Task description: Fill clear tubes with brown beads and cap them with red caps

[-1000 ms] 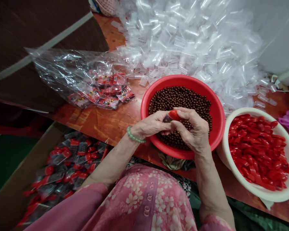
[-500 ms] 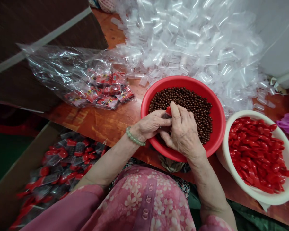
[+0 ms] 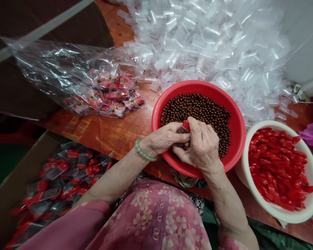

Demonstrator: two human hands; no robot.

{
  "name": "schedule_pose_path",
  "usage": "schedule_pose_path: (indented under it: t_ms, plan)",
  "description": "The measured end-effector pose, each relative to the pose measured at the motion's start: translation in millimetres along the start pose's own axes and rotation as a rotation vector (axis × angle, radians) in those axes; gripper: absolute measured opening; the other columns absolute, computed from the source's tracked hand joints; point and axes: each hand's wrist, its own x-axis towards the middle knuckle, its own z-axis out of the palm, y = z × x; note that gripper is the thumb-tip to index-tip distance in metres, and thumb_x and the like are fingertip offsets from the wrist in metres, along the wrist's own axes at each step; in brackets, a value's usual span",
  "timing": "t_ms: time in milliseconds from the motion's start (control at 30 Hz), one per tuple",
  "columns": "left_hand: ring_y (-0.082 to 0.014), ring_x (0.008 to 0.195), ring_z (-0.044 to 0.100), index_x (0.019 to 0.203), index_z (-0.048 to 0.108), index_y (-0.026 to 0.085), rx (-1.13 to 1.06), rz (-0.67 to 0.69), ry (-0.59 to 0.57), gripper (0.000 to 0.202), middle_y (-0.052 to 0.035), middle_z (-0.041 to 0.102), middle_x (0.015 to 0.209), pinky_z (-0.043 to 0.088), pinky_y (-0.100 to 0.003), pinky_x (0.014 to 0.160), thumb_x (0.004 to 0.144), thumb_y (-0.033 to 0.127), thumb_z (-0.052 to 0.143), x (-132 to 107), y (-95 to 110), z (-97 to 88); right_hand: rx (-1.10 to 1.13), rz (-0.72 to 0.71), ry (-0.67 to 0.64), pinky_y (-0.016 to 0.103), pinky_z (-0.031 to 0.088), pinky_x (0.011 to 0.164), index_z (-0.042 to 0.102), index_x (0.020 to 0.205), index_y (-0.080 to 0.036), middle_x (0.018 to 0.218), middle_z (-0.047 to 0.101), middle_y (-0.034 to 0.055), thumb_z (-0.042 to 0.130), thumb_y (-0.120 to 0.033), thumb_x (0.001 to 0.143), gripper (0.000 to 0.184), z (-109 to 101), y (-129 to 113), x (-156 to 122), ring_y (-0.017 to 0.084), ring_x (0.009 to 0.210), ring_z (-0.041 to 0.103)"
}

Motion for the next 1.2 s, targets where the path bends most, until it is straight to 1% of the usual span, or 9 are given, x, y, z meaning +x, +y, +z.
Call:
schedule_pose_path:
  t_ms: [133,333,533,600,700,800,900,1000,1200]
  plan:
    - [-0.0078,0.060,0.049,0.066,0.059,0.013,0.005,0.043,0.003,0.051,0.0026,0.057,0.063,0.038,-0.026,0.061,0.064,0.053,0.092,1.1,-1.6,0.5,0.074,0.039,-0.024,0.045,0.059,0.080,0.046,0.145,-0.018,0.110,0.072,0.0146,0.069,-0.043,0.082,0.072,1.7,1.3,-0.2,0.031,0.095,0.070]
    - [-0.0084,0.063,0.052,0.069,0.062,0.013,-0.019,0.051,-0.030,0.048,0.0013,0.059,0.066,0.041,-0.025,0.063,0.068,0.049,0.092,-4.0,3.0,0.7,0.146,0.043,0.017,0.048,0.060,0.085,0.042,0.150,-0.021,0.117,0.069,0.0132,0.069,-0.036,0.082,0.075,2.2,2.4,-1.5,0.031,0.101,0.069]
    - [-0.0174,0.079,0.070,0.085,0.074,0.010,-0.193,-0.035,-0.173,0.053,-0.0097,0.075,0.082,0.055,-0.029,0.076,0.073,0.060,0.086,-7.1,6.3,-4.6,0.293,0.175,0.022,0.046,0.060,0.086,0.046,0.147,-0.023,0.118,0.067,0.0104,0.079,-0.045,0.076,0.082,-7.5,9.5,-6.8,0.029,0.102,0.067]
    - [-0.0183,0.080,0.071,0.085,0.075,0.009,-0.195,-0.057,-0.183,0.052,-0.0114,0.076,0.083,0.055,-0.029,0.077,0.072,0.058,0.088,-6.2,6.9,-4.9,0.307,0.186,0.010,0.048,0.060,0.088,0.046,0.147,-0.023,0.119,0.066,0.0110,0.077,-0.048,0.078,0.080,-9.3,10.9,-8.6,0.030,0.103,0.067]
    - [-0.0155,0.076,0.069,0.082,0.076,0.007,-0.167,-0.099,-0.197,0.053,-0.0111,0.076,0.081,0.054,-0.024,0.072,0.072,0.058,0.089,-5.2,6.7,-3.5,0.268,0.168,0.015,0.051,0.059,0.090,0.046,0.146,-0.023,0.121,0.067,0.0130,0.074,-0.051,0.081,0.076,-8.9,10.7,-9.2,0.032,0.106,0.067]
    - [-0.0115,0.069,0.066,0.084,0.076,0.008,-0.219,-0.094,-0.136,0.052,-0.0085,0.075,0.080,0.051,-0.021,0.065,0.071,0.056,0.090,-5.0,3.2,0.4,0.171,0.136,0.060,0.053,0.060,0.090,0.044,0.149,-0.022,0.120,0.068,0.0150,0.074,-0.057,0.082,0.081,-7.3,9.4,-7.7,0.033,0.105,0.067]
    - [-0.0129,0.071,0.069,0.088,0.075,0.008,-0.324,-0.093,-0.051,0.052,-0.0075,0.075,0.080,0.055,-0.024,0.069,0.069,0.054,0.092,-5.3,-0.6,7.2,0.127,0.115,0.102,0.050,0.061,0.087,0.043,0.151,-0.020,0.119,0.068,0.0166,0.074,-0.056,0.083,0.083,-7.7,8.7,-5.1,0.033,0.101,0.068]
    - [-0.0129,0.071,0.069,0.088,0.075,0.008,-0.368,-0.101,-0.015,0.052,-0.0073,0.074,0.080,0.056,-0.023,0.069,0.068,0.052,0.093,-5.6,-0.2,15.6,0.123,0.110,0.134,0.049,0.061,0.085,0.045,0.150,-0.019,0.118,0.069,0.0162,0.073,-0.055,0.084,0.080,-10.5,9.6,-3.2,0.033,0.100,0.068]
    - [-0.0104,0.069,0.066,0.084,0.074,0.008,-0.374,-0.111,0.026,0.051,-0.0063,0.072,0.078,0.053,-0.021,0.068,0.070,0.053,0.092,-3.2,0.7,24.3,0.157,0.141,0.064,0.050,0.060,0.084,0.047,0.147,-0.023,0.116,0.069,0.0139,0.073,-0.054,0.083,0.075,-17.2,15.6,-3.9,0.032,0.098,0.068]
